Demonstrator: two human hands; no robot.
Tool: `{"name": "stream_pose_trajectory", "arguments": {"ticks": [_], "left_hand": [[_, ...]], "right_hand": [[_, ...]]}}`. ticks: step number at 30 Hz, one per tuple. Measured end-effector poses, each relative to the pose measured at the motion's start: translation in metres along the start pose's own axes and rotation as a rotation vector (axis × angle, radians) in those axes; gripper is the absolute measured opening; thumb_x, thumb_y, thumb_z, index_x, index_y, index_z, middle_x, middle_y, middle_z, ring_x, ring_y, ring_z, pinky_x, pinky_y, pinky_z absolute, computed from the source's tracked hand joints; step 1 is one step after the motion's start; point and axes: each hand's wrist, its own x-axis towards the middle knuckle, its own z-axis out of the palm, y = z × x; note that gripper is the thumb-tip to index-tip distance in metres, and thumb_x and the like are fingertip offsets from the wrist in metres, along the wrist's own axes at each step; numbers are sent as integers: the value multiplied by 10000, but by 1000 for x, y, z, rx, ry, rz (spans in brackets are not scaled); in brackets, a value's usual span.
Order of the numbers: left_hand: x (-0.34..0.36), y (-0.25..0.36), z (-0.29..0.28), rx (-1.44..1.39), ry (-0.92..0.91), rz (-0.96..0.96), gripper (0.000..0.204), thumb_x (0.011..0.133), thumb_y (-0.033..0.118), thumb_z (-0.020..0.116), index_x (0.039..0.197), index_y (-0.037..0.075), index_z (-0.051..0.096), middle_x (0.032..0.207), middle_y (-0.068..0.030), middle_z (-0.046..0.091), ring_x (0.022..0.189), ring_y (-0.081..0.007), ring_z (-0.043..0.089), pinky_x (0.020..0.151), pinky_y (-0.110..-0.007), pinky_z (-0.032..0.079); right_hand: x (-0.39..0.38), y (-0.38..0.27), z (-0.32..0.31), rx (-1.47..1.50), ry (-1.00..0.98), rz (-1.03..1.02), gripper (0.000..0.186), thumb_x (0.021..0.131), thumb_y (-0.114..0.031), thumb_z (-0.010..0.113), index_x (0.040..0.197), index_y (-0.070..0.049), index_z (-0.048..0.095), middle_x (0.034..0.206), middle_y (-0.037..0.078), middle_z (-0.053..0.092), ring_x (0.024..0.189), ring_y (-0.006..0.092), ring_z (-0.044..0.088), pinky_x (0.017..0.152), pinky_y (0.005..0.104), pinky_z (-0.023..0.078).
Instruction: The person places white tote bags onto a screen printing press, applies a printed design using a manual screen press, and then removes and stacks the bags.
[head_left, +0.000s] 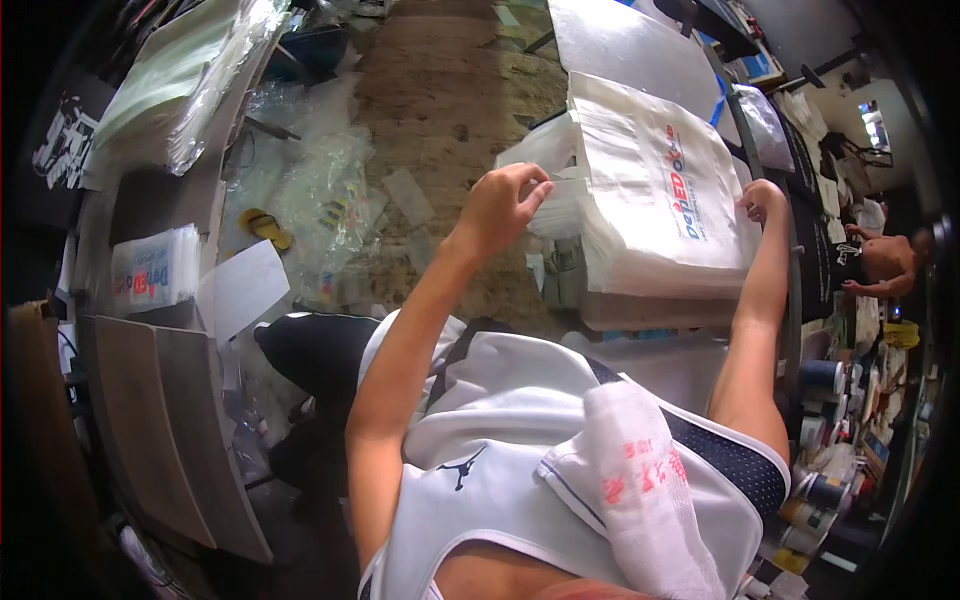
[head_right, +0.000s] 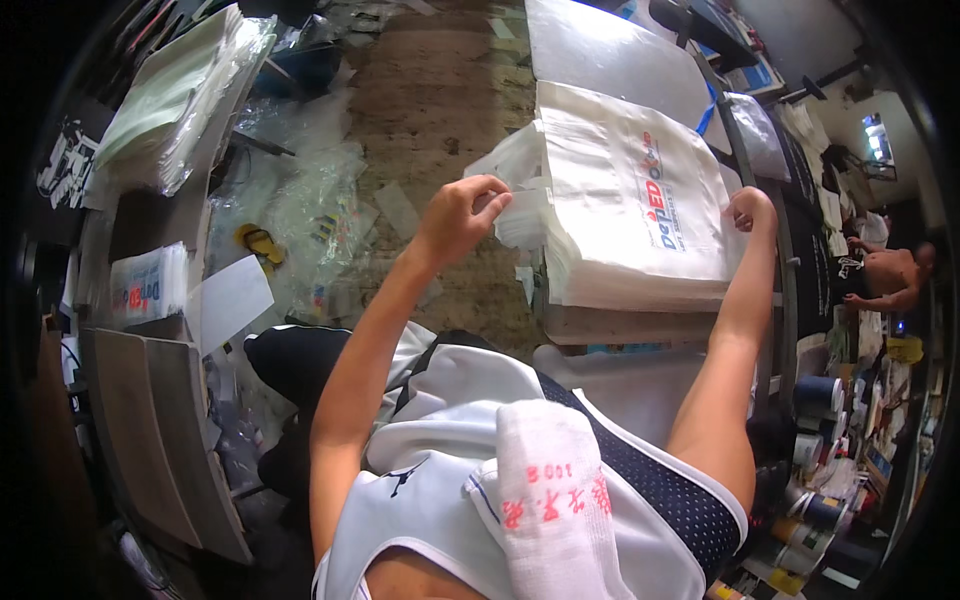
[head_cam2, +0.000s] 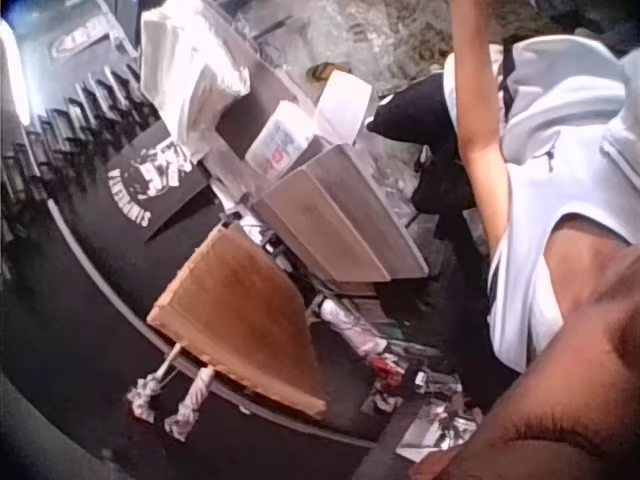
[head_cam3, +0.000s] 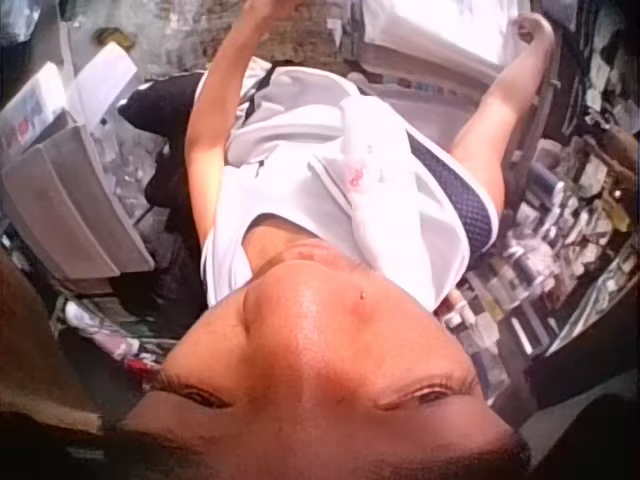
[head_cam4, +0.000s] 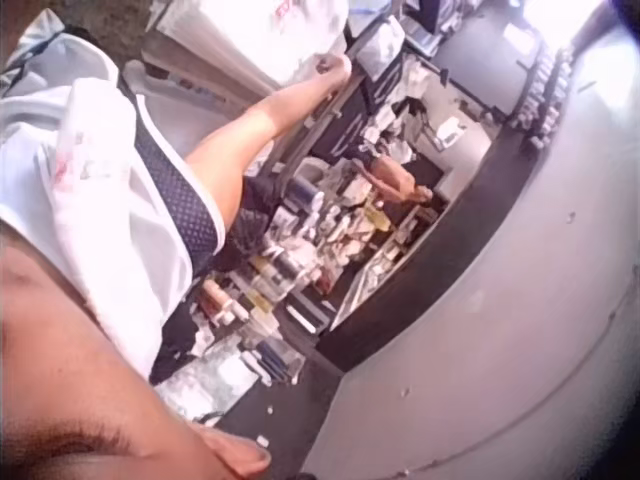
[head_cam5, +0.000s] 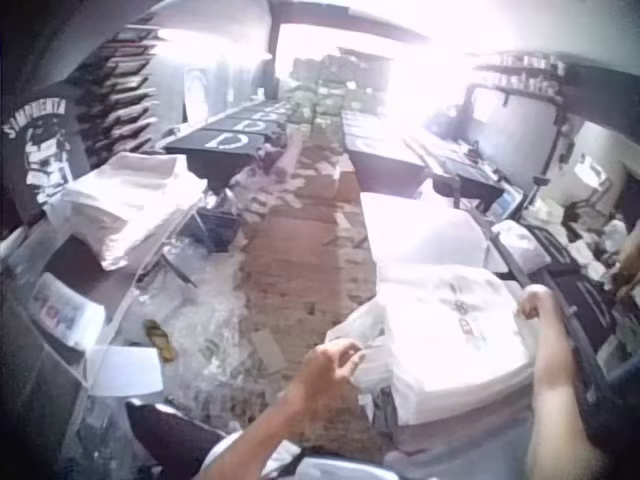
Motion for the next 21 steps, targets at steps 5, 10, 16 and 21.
{"name": "stream_pose_trajectory", "arguments": {"ticks": [5, 10, 16, 21], "left_hand": [[-10, -32, 6, 95, 76, 127, 158, 990, 182, 741, 1023, 32, 778, 942, -139, 757, 872, -333, 698, 830, -444, 551], [-23, -45, 4, 136, 87, 104, 155, 990, 169, 732, 1082, 52, 778, 1074, -131, 765, 1045, -345, 709, 932, -445, 557], [-55, -53, -1, 97, 159, 46, 173, 993, 161, 724, 1117, 50, 773, 1158, -151, 757, 1154, -373, 702, 1005, -450, 552], [-122, -106, -11, 81, 191, -176, 190, 1007, 176, 709, 1103, 27, 777, 1130, -173, 762, 1108, -375, 727, 997, -446, 558]], "right_hand": [[19, 9, 7, -146, 58, 230, 276, 895, -188, 889, 1023, -34, 700, 871, 127, 720, 723, 232, 704, 663, 398, 575], [28, -20, 6, -330, 27, 375, 336, 900, -254, 880, 1007, 17, 711, 801, 123, 703, 647, 209, 656, 697, 399, 560], [-15, -103, 1, -291, 359, -448, 228, 845, -171, 837, 869, 1, 690, 616, 91, 596, 478, 233, 565, 440, 418, 417], [-128, -275, 43, -307, 115, -1166, 175, 998, -216, 785, 1004, -70, 688, 839, 6, 627, 744, 118, 607, 679, 332, 522]]}}
